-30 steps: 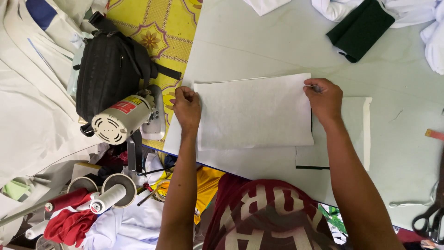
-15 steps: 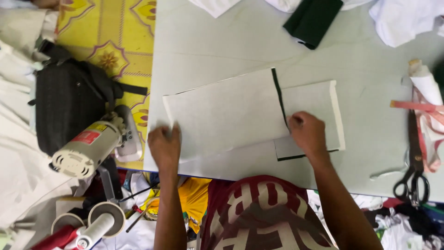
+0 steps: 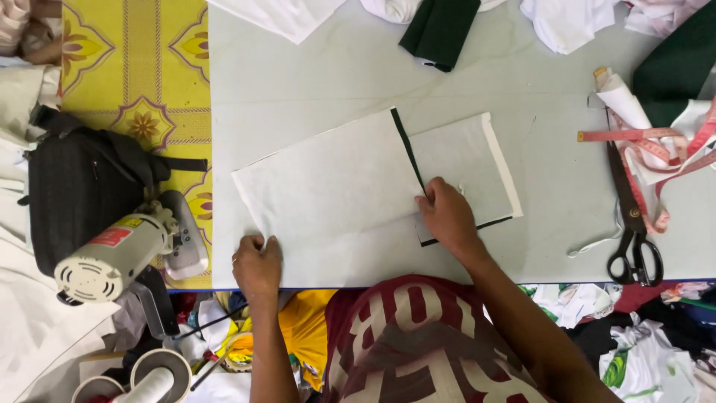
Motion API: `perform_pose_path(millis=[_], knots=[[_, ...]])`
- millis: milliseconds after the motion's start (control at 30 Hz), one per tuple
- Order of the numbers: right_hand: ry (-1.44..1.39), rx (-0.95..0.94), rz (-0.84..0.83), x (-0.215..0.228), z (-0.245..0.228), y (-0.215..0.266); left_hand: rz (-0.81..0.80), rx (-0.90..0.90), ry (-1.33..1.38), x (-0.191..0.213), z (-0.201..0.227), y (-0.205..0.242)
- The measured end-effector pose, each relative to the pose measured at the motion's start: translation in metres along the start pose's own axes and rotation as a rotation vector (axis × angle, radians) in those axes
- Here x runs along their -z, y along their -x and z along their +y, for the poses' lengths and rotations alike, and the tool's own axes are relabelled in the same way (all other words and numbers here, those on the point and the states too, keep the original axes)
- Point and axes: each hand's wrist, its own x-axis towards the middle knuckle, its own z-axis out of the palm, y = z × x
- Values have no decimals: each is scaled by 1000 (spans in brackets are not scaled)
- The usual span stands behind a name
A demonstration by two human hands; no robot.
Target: The person uses scissors to cut a piece of dark green fabric placed on a white surface. They then fold the fabric and cut it again to create smaller pieces. The person also handles white fabric pieces and a measuring tape during the process.
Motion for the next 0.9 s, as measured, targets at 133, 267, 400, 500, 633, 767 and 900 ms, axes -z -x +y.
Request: perform_pose_path(millis=[133, 267, 400, 500, 633, 767, 900], knots=[[5, -50, 12, 23, 23, 17, -18, 112, 115, 26, 8, 24], [-19, -117, 165, 50, 83, 22, 243, -181, -11, 21, 13, 45], [87, -43, 408, 78, 165, 15, 385, -781, 96, 28, 81, 76], [168, -53, 567, 110, 225, 15, 178, -728, -59, -3, 115, 97], [190, -96, 714, 167, 285, 29, -336, -420, -195, -4, 166, 104], [234, -162, 679, 213, 325, 55, -300, -341, -163, -15, 183, 113], [400, -281, 370, 224, 327, 80, -240, -334, -126, -35, 185, 113]])
